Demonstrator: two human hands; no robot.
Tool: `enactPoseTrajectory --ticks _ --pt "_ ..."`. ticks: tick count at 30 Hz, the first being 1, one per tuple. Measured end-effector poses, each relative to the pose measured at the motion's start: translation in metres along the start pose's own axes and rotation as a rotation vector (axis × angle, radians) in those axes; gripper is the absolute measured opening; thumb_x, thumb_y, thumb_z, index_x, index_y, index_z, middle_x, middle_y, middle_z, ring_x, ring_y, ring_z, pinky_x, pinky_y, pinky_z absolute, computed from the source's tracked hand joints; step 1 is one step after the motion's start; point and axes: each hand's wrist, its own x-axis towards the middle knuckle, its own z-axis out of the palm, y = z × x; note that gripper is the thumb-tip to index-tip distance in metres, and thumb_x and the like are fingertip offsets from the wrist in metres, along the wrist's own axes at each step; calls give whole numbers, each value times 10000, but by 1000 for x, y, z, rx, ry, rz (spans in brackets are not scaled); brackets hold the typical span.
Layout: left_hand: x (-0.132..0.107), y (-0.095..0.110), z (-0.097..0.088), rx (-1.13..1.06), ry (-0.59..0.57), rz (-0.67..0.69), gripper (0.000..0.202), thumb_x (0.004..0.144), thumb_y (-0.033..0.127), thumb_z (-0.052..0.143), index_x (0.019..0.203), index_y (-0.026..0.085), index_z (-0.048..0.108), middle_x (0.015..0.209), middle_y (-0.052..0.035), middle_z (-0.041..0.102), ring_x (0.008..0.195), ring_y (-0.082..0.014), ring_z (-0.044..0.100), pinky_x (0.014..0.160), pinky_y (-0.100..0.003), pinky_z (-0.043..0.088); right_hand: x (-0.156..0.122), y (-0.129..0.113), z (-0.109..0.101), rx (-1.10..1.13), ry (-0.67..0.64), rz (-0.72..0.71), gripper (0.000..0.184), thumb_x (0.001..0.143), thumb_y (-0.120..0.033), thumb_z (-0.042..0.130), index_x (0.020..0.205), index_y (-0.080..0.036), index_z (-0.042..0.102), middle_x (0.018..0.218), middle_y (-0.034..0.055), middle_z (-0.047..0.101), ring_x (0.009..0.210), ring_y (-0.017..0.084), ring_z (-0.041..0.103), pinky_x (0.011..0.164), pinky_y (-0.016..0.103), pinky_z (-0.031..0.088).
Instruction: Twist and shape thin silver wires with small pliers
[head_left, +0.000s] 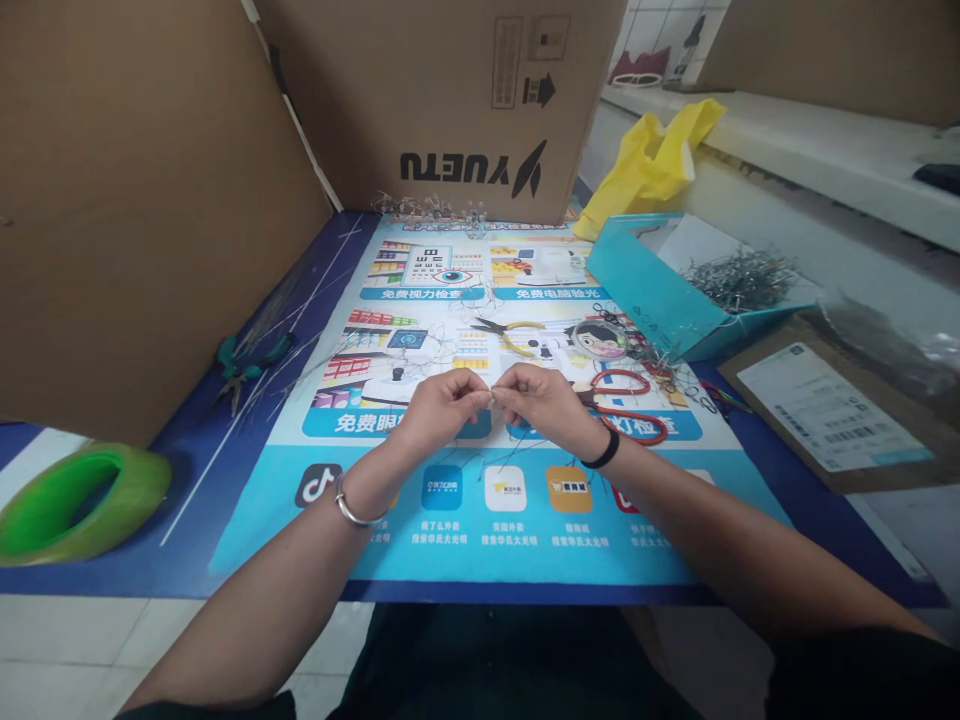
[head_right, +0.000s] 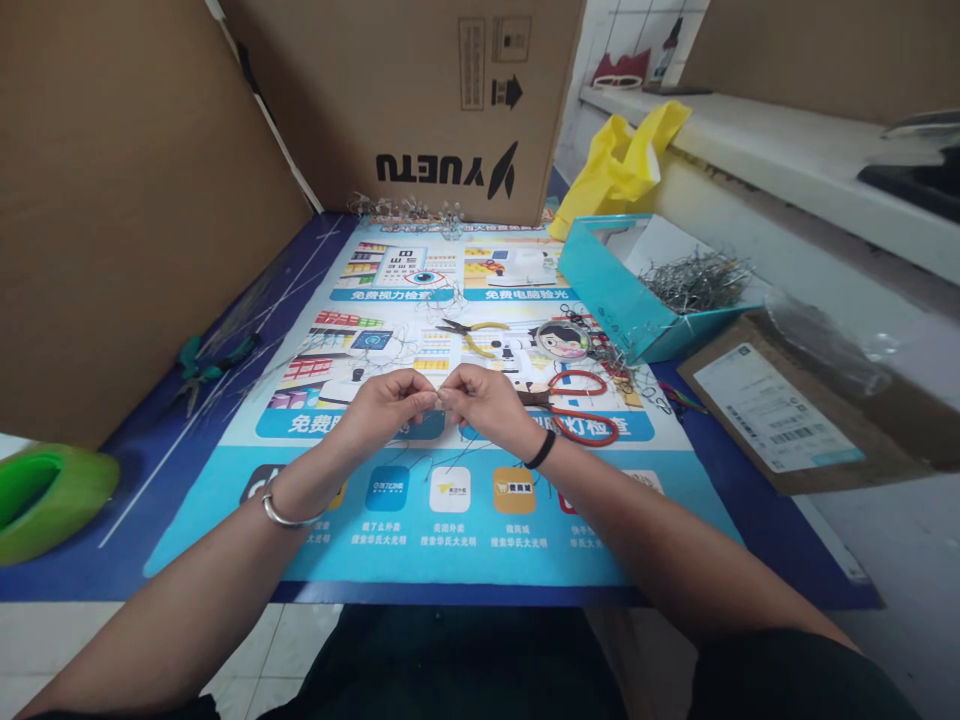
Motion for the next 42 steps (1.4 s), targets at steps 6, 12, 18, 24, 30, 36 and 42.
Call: enactPoseTrajectory --ticks 6,12,18,24,30,36,42 --pt "2 -3 3 -68 36 -20 124 738 283 592 690 172 563 522 55 514 469 -80 468 469 -191 366 0 0 2 -13 18 1 183 751 -349 605 689 -187 545 503 -38 563 436 84 526 413 190 417" --pt "2 -3 5 -120 57 -68 136 725 293 602 682 172 555 502 52 510 445 -78 474 431 -179 376 1 4 5 -20 19 5 159 756 -329 592 695 -189 546 509 -37 569 437 84 531 432 198 448" --pt "2 -1 7 -198 84 -90 169 698 305 631 662 171 535 517 54 523 422 -65 466 411 -168 371 3 11 6 -22 18 -6 143 757 -319 579 699 -192 545 518 -36 570 450 87 532 446 201 451" --pt "2 -1 11 -217 93 -101 158 712 303 602 667 175 520 461 66 491 402 -70 451 397 -166 360 3 12 9 -61 36 -31 98 764 -267 536 692 -200 532 520 -40 567 470 95 543 465 206 437" --pt "4 0 2 -178 -8 -104 164 727 315 597 699 172 522 474 61 503 410 -74 458 418 -173 376 3 8 6 -112 11 -44 69 755 -243 549 700 -203 534 522 -43 567 473 97 533 465 207 420" --pt "2 1 -4 9 -63 -11 151 764 319 562 723 175 553 486 54 501 441 -85 463 452 -186 367 4 8 2 -115 -50 -27 106 769 -283 558 720 -190 554 519 -37 573 470 100 545 463 210 435" --pt "1 1 -3 139 -52 73 152 775 288 515 668 179 526 531 54 479 471 -87 442 486 -200 353 4 4 3 -179 -61 -55 79 738 -148 525 673 -186 549 498 -56 538 473 93 540 464 196 413"
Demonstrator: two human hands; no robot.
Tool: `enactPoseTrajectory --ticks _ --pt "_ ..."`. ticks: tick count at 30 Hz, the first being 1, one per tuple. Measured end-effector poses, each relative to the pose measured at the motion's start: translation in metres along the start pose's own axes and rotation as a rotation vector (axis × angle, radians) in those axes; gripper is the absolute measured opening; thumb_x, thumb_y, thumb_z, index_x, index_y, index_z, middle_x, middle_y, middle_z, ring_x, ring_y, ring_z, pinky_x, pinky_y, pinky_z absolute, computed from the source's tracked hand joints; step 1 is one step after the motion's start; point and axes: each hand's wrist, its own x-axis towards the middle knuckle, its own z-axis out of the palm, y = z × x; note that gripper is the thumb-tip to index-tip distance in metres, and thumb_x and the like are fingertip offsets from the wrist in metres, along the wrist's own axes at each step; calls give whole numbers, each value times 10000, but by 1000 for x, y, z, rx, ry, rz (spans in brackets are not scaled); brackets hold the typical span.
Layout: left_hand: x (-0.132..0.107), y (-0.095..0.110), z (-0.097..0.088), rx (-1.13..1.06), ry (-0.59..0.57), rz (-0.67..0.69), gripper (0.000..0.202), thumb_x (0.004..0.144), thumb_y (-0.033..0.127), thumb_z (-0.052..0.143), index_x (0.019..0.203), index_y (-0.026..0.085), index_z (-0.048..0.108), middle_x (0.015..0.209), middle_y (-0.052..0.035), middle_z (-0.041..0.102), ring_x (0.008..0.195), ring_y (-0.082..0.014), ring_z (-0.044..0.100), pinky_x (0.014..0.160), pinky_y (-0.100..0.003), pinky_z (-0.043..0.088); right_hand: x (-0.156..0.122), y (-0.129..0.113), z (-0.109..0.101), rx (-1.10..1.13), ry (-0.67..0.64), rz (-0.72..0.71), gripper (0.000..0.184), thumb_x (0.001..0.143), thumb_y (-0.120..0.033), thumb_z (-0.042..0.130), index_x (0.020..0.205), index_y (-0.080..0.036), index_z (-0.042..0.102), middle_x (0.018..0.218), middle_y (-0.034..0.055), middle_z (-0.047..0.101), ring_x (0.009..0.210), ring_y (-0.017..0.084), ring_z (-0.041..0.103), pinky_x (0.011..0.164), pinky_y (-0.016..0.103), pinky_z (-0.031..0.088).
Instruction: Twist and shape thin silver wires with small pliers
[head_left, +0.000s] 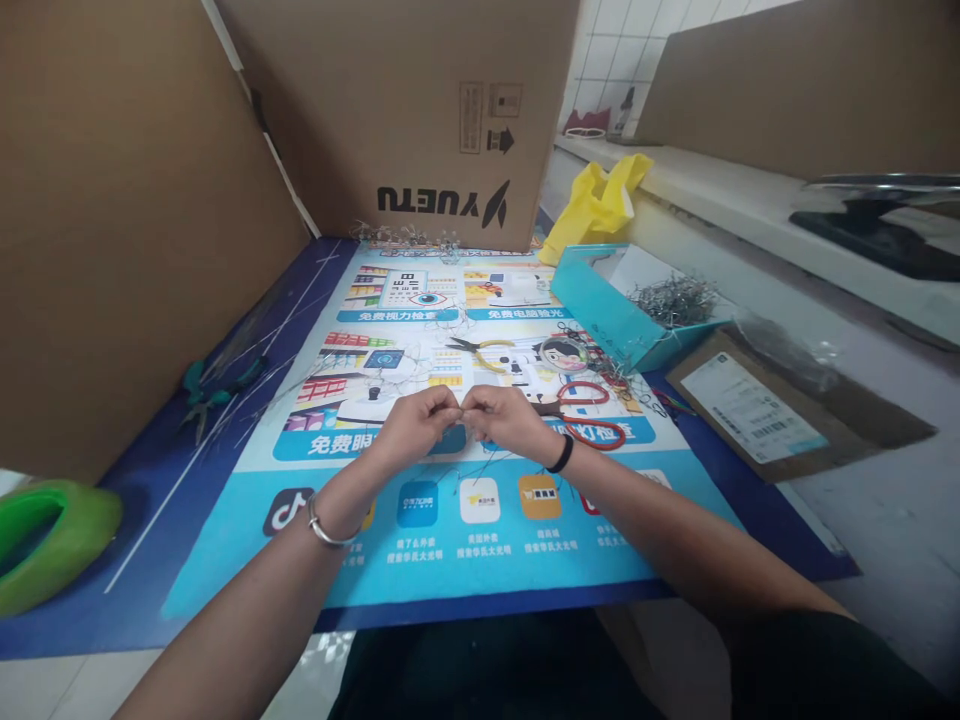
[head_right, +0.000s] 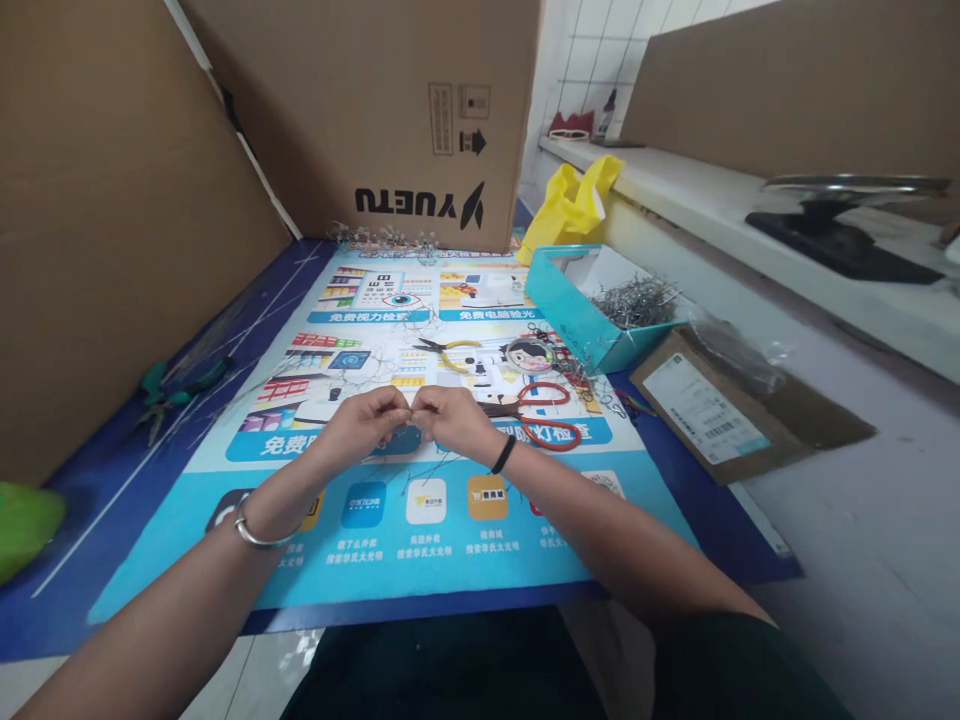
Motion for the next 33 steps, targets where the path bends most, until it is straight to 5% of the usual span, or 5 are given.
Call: enactPoseTrajectory --ticks 8,16,23,27,33 --pt "2 -4 -1 -15 -36 8 136 806 282 494 708 189 504 553 55 499 497 -94 460 506 -205 365 4 3 -3 -121 -22 -67 95 791 -188 519 729 -178 591 555 -45 576 499 97 572 484 201 436" --pt "8 -8 -11 -269 125 -62 176 755 335 595 726 167 548 625 26 549 562 -92 475 556 -212 381 24 29 -57 -513 200 -71 214 844 -268 491 917 -175 670 950 82 692 863 211 626 783 350 466" --pt "7 0 -12 -498 96 -110 209 710 339 645 693 157 543 629 -3 593 514 -75 451 508 -205 353 53 49 -62 -874 74 -71 688 753 -477 619 1319 -118 467 1376 178 467 1272 317 378 1022 438 307" --pt "6 -1 -14 -560 101 -118 202 715 321 650 689 157 535 674 -16 624 510 -64 456 498 -197 345 67 43 -57 -1024 -10 -20 577 858 -451 482 1339 -138 432 1346 186 479 1225 342 395 973 476 321" --pt "4 2 -17 -651 87 -77 186 732 282 627 678 154 504 791 -35 655 522 -52 472 506 -198 351 78 31 -44 -1154 13 67 357 872 -217 387 1171 -94 541 1149 222 533 1113 356 433 905 481 338"
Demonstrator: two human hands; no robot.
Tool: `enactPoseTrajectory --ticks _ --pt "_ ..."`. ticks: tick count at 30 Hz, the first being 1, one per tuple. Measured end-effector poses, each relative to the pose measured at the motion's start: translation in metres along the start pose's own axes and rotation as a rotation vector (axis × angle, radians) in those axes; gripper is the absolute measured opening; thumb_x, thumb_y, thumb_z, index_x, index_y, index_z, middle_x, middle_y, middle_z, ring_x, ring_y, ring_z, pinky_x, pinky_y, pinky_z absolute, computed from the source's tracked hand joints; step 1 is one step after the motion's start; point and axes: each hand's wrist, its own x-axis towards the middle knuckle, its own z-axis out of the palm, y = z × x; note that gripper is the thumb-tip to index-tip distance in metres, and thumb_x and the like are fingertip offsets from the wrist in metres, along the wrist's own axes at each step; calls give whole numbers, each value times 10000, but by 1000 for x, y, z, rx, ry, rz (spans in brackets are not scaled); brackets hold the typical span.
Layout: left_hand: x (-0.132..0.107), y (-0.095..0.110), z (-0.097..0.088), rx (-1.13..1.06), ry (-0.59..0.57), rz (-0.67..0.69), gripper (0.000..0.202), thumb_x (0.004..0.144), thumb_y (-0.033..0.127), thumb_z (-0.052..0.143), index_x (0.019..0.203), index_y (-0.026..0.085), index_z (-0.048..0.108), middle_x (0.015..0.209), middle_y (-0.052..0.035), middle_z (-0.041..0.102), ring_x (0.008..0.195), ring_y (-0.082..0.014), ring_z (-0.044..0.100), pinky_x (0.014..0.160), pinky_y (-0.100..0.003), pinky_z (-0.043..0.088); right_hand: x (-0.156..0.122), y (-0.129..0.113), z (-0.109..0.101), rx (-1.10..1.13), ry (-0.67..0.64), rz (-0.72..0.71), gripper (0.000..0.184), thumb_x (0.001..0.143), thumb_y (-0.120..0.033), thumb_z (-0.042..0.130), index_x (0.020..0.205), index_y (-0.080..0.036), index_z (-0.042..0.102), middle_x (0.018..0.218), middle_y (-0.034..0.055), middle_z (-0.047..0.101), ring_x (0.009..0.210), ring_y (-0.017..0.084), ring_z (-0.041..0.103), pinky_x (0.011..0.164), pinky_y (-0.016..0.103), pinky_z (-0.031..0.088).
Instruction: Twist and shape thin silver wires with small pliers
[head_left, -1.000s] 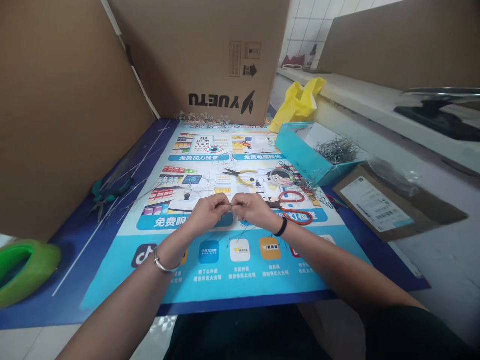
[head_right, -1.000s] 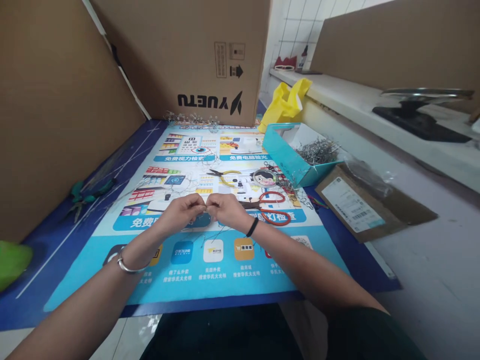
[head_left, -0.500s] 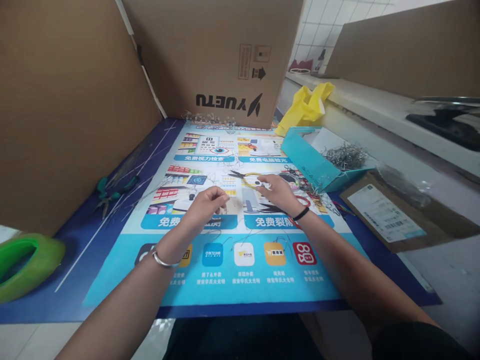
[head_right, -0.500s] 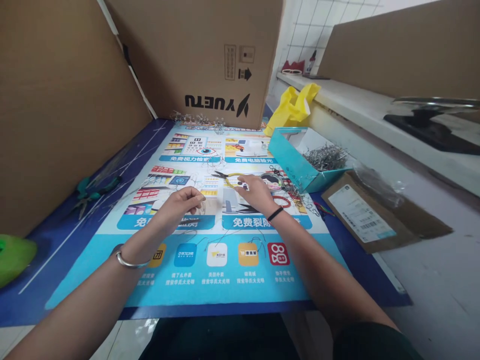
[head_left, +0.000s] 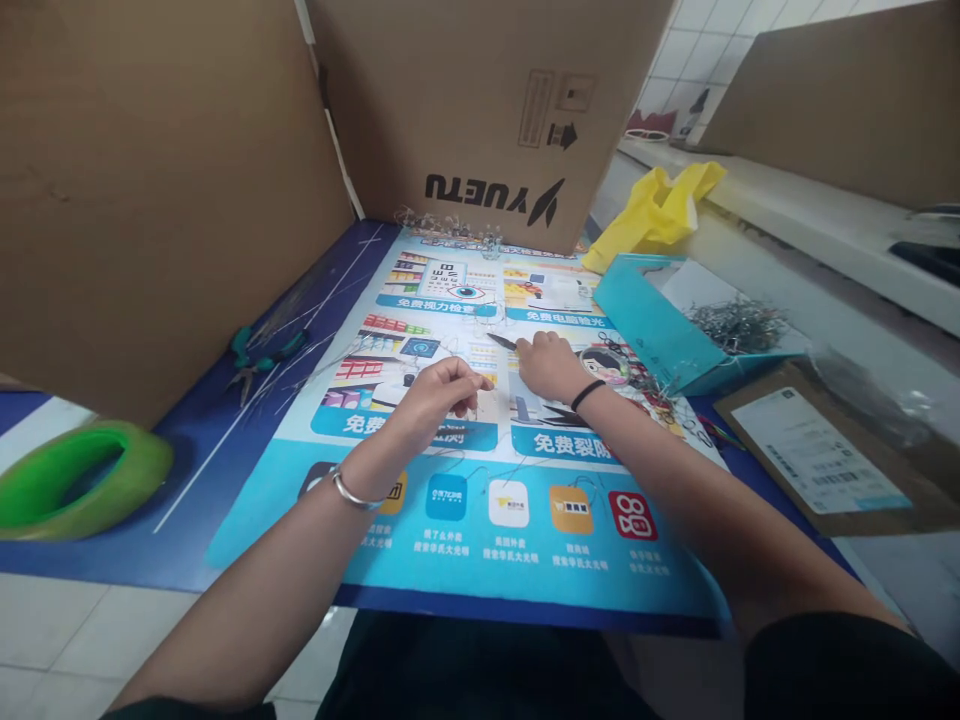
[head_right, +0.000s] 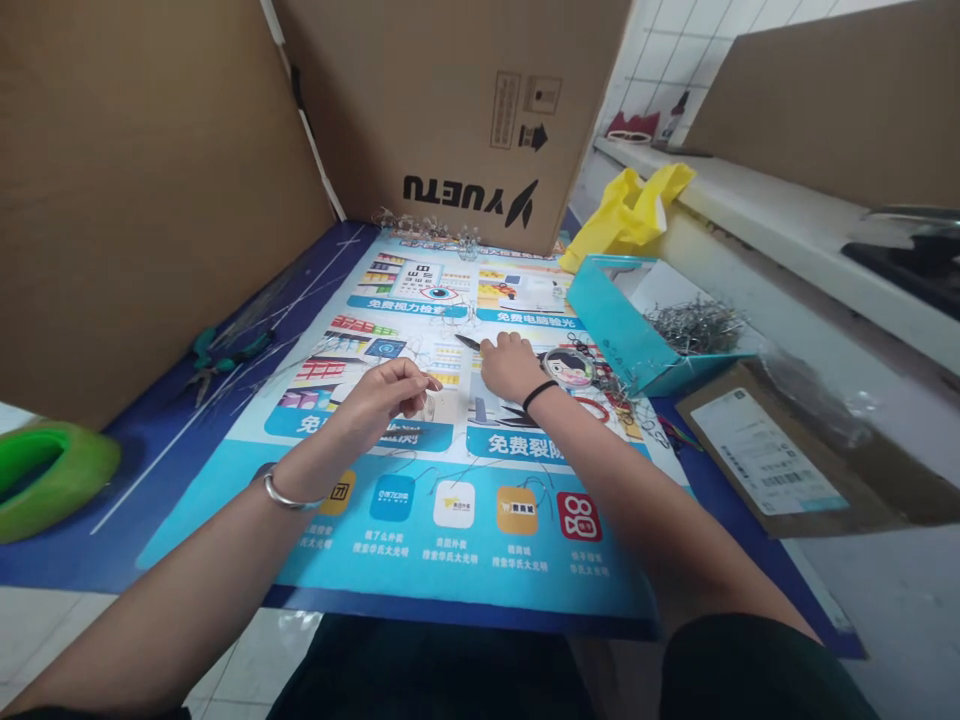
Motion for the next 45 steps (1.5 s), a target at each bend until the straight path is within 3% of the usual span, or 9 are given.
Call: enactPoseTrajectory --ticks 4,10,14,19,21,24,29,38,45 --pt "-1 1 1 4 -4 34 154 703 243 624 663 153 506 761 -27 648 506 -50 454 506 -204 349 0 -10 -1 3 -7 70 360 806 -183 467 1143 -75 534 1125 233 524 1070 351 452 851 440 380" --pt "-2 -1 4 23 11 71 149 690 236 618 640 155 504 710 -14 633 508 -55 452 494 -204 333 -10 -13 -11 143 3 86 301 857 -111 336 1066 -44 543 1085 258 537 1060 345 472 844 444 375" --pt "-2 -3 7 61 73 119 158 710 248 622 644 156 511 714 -19 640 547 -70 495 500 -202 344 -39 -7 -30 346 -14 62 246 906 -263 362 970 -113 546 1019 192 588 986 284 531 828 401 405" --pt "-5 -5 12 116 159 210 156 758 253 612 666 160 527 820 -26 663 578 -70 518 527 -203 381 -99 -13 -42 742 -150 -40 404 964 -449 215 935 -179 514 873 63 645 742 146 609 651 270 476" --pt "-7 -4 14 135 173 226 161 777 270 610 686 158 538 851 -31 667 560 -63 507 529 -206 389 -116 -19 -39 1274 -268 -7 345 928 -476 360 935 -168 517 876 72 633 709 144 605 620 275 470" --pt "-10 -2 17 160 163 223 166 800 290 610 718 156 556 811 -28 662 542 -62 495 532 -207 403 -124 -28 -31 1579 -299 41 298 878 -465 490 878 -172 540 799 45 617 643 126 574 565 261 431" --pt "-17 -2 24 125 57 215 148 824 281 605 750 157 569 830 -30 666 571 -72 533 531 -205 433 -119 -35 -23 1609 -67 158 274 751 -395 674 870 -191 536 703 -14 590 625 119 563 606 268 440" --pt "-25 -7 34 138 -118 114 173 822 325 620 796 156 591 818 -43 654 640 -106 574 584 -233 465 -124 -41 -28 1621 -83 97 272 792 -439 610 735 -190 516 657 -17 565 580 108 534 576 264 431" --pt "-24 -8 34 217 -70 73 180 803 349 627 839 174 602 708 -1 605 585 -95 523 563 -218 441 -125 -41 -25 1590 -88 90 233 805 -410 594 753 -195 519 671 -20 563 576 110 539 579 268 437"
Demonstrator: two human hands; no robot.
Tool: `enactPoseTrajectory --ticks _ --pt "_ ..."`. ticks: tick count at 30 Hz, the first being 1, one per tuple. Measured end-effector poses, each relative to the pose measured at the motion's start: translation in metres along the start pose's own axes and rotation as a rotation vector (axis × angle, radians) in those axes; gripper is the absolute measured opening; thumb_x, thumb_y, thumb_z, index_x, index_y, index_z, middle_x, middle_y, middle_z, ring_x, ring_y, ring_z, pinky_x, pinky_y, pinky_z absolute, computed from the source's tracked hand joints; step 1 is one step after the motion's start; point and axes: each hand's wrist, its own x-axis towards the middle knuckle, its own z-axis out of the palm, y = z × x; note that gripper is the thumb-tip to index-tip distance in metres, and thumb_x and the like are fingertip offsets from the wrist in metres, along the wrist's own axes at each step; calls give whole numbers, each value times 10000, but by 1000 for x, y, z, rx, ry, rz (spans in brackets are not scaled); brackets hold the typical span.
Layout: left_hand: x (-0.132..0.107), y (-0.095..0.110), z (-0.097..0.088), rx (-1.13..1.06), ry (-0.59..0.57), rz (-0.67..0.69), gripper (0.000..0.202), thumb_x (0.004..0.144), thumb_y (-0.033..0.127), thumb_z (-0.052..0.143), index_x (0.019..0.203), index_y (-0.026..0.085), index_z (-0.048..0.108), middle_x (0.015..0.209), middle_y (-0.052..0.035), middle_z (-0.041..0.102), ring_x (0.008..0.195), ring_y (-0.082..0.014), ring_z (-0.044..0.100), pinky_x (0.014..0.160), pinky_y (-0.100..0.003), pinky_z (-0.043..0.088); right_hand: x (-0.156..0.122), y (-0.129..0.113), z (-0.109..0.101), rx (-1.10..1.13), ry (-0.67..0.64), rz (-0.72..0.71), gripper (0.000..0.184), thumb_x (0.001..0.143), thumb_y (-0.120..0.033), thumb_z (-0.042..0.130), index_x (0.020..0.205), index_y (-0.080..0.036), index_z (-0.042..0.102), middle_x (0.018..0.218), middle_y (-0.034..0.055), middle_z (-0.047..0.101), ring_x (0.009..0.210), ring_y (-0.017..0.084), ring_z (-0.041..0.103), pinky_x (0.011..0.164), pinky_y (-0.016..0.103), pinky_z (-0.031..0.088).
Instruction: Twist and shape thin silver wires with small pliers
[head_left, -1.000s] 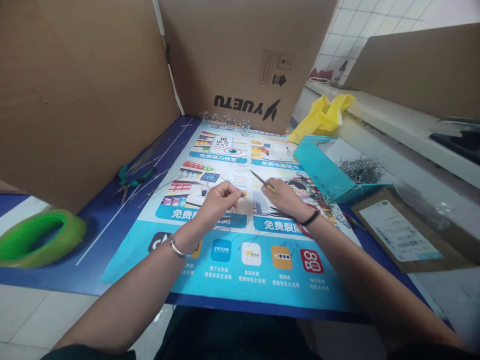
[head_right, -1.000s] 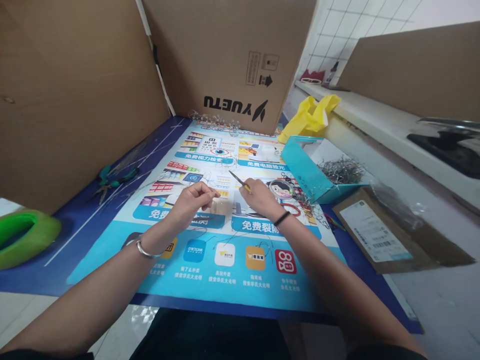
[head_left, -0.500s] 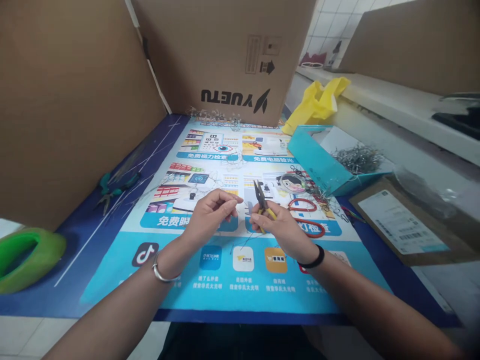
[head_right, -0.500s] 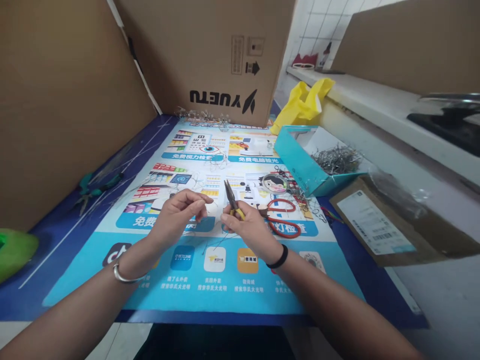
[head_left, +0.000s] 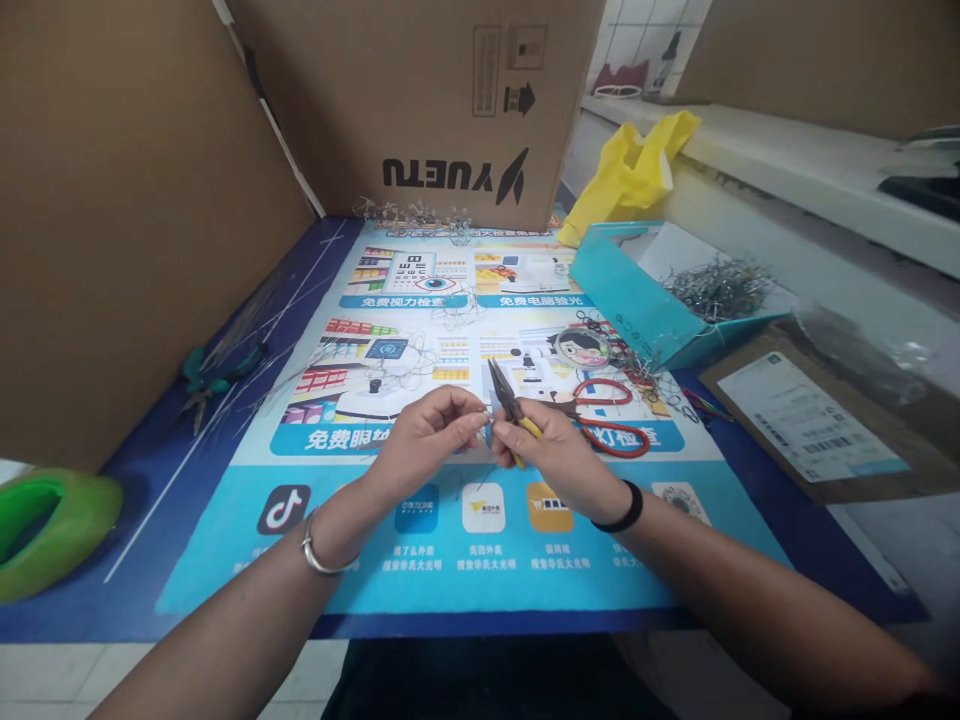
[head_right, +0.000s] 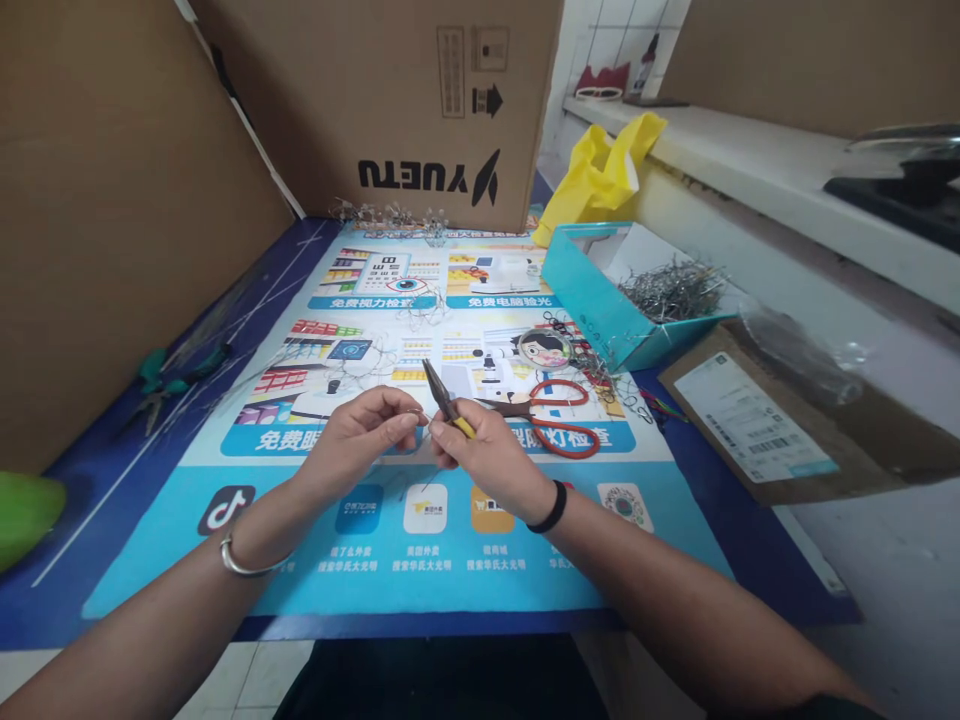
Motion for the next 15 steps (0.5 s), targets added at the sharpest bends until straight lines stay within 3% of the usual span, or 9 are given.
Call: enactPoseTrajectory --ticks 5,11,15 --pt "0 -3 -2 197 37 80 162 829 334 598 790 184 644 691 11 593 586 -88 521 567 -204 436 0 4 -1 55 -27 -16 195 824 -379 584 785 -195 532 685 -22 569 583 106 533 576 257 418" --pt "1 -2 -3 183 51 63 114 806 293 618 777 188 649 620 24 593 544 -91 538 530 -201 429 0 7 -1 194 -60 4 180 837 -374 587 818 -202 537 672 -29 562 564 106 523 545 252 384" --pt "1 -1 -5 218 213 110 117 793 292 630 741 188 640 582 30 583 521 -93 529 531 -210 424 -3 4 -1 141 -84 12 235 860 -418 552 783 -196 536 693 -14 570 581 106 522 559 256 380"
